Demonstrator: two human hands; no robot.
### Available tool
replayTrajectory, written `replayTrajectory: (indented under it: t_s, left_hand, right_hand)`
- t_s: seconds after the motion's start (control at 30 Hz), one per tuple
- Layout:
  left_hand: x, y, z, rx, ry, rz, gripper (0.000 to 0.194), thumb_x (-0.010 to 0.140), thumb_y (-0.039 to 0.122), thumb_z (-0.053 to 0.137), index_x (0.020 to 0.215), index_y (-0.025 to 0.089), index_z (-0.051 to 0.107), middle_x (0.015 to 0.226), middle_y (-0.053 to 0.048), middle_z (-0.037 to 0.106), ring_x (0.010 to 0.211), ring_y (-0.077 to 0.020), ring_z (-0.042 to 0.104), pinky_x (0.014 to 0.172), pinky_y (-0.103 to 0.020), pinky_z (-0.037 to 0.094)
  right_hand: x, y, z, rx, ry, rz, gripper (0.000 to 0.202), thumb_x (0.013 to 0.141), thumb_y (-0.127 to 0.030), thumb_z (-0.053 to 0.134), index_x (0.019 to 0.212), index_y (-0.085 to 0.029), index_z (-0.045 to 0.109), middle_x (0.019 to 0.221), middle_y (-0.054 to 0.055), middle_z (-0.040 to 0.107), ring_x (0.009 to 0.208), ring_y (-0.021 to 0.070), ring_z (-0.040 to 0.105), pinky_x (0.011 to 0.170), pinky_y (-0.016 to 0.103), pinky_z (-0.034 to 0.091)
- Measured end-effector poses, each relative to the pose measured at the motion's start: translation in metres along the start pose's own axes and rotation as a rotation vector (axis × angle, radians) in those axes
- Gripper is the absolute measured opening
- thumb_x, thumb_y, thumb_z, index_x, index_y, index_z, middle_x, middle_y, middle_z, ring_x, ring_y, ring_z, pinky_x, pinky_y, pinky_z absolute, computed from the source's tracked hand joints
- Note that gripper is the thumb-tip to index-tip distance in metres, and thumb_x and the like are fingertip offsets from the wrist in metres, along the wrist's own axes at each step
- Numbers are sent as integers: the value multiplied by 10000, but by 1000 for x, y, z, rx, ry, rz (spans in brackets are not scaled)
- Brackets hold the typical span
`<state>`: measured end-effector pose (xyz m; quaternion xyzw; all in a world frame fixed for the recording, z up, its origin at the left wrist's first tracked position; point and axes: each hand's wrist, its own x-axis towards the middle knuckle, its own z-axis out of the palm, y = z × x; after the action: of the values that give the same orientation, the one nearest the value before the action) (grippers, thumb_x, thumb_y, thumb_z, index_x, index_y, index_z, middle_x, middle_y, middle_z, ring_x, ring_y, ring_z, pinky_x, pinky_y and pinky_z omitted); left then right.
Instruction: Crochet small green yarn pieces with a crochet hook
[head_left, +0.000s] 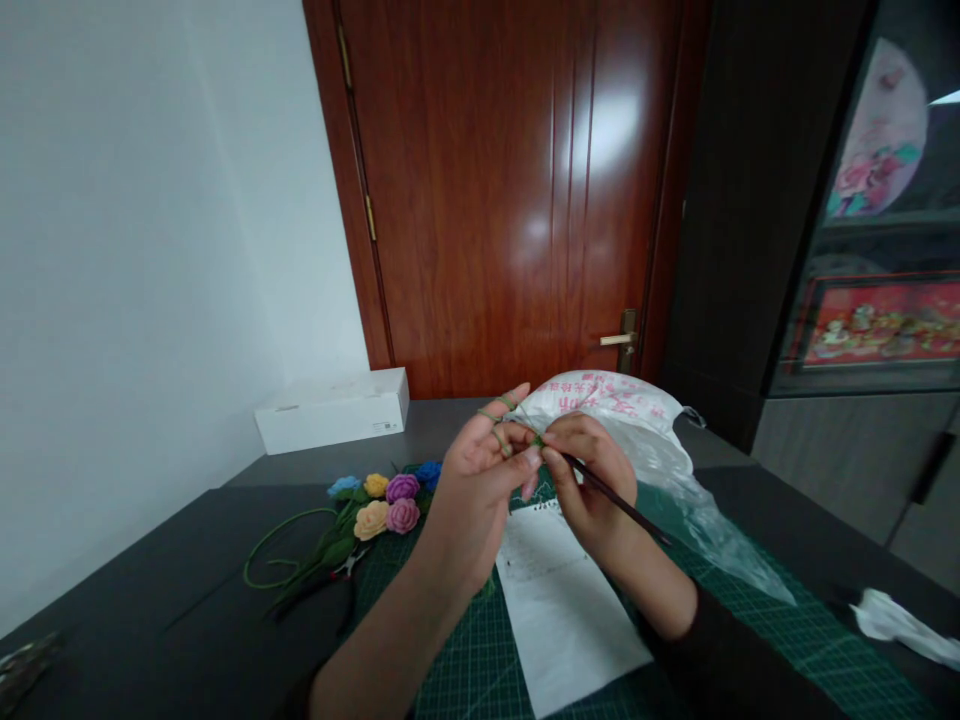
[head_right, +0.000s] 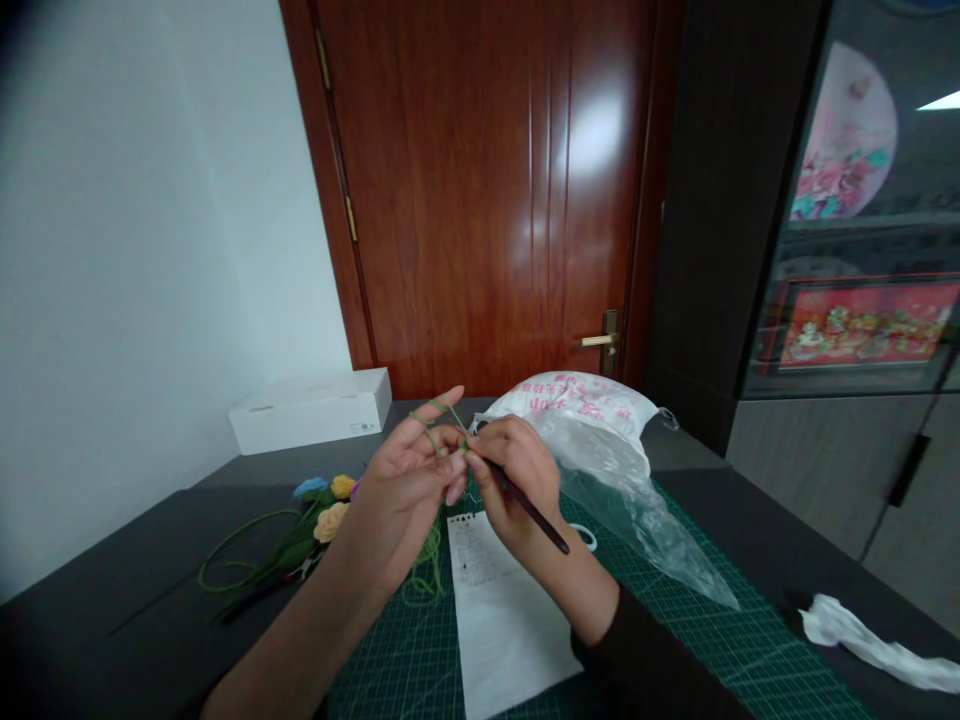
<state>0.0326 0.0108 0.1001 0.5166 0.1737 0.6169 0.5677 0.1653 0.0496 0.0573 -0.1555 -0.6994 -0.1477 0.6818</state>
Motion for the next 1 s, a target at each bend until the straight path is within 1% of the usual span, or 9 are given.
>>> replayTrajectory:
  t_s: [0.13, 0.27, 0.3, 0.43, 0.6, 0.7, 0.8, 0.9, 1.0]
  left_hand:
    - [22, 5, 10, 79, 37, 123, 531, 757, 72, 759, 1272, 129, 644, 851, -9, 651, 813, -128, 575, 732, -229, 468]
    - [38, 7, 8, -66, -10, 29, 512, 762, 71, 755, 1257, 117, 634, 909, -26, 666, 876, -130, 617, 845, -245, 485]
    - [42, 8, 5, -105, -38, -8, 517, 764, 74, 754, 1264, 119, 630, 924, -34, 670, 886, -138, 628, 851, -258, 492]
    - [50, 16, -9, -130, -171, -65, 553, 768, 55, 755, 1298, 127, 616, 942, -63, 695, 868, -159, 660, 811, -280, 523]
    - [51, 26, -17, -113, -299, -36, 575, 803, 38, 707, 1352, 157, 586, 856, -36, 667, 670, -144, 643, 608, -266, 517]
    - [50, 28, -19, -105, -360, -45, 587, 823, 28, 683, 1382, 172, 571, 856, -43, 660, 668, -149, 648, 573, -250, 508]
    - [50, 28, -21, -111, -410, -67, 565, 835, 26, 673, 1371, 183, 592, 879, -59, 667, 677, -149, 650, 565, -242, 513]
    - [49, 27, -22, -143, -455, -83, 523, 827, 40, 685, 1330, 174, 639, 893, -70, 672, 665, -137, 639, 551, -226, 510]
    - [49, 27, -22, -187, -516, -98, 454, 819, 59, 691, 1261, 162, 692, 894, -69, 671, 632, -110, 610, 528, -202, 495]
  right_hand:
    - [20, 27, -1, -101, 28, -177, 296, 902, -62, 617, 1102, -280, 628, 877, 23, 678, 790, 200, 643, 696, 377, 549]
    - [30, 41, 11, -92, 123, -254, 307, 929, -97, 581, 1152, -308, 602, 880, 17, 647, 768, 194, 626, 686, 390, 558]
    - [32, 40, 15, -29, 157, -226, 266, 942, -123, 572, 1135, -304, 609, 867, 14, 637, 752, 192, 622, 677, 388, 555]
    - [38, 33, 29, 375, 281, 103, 66, 972, -236, 601, 933, -253, 651, 772, 5, 612, 747, 193, 623, 667, 350, 526]
    - [41, 27, 29, 765, 205, 380, 108, 953, -333, 676, 907, -236, 678, 763, -10, 607, 695, 153, 584, 640, 283, 484]
    - [42, 24, 23, 890, 162, 448, 104, 980, -323, 647, 927, -236, 673, 754, -15, 633, 690, 137, 593, 656, 267, 482]
    - [45, 19, 19, 970, 183, 476, 122, 1019, -327, 582, 950, -247, 644, 738, -12, 675, 687, 137, 621, 662, 263, 495]
    - [49, 13, 16, 1043, 205, 509, 135, 1037, -317, 541, 950, -252, 622, 703, -15, 682, 630, 132, 611, 603, 244, 485]
    - [54, 9, 12, 1123, 167, 577, 176, 1044, -316, 512, 922, -240, 612, 661, -18, 645, 582, 127, 576, 525, 218, 454]
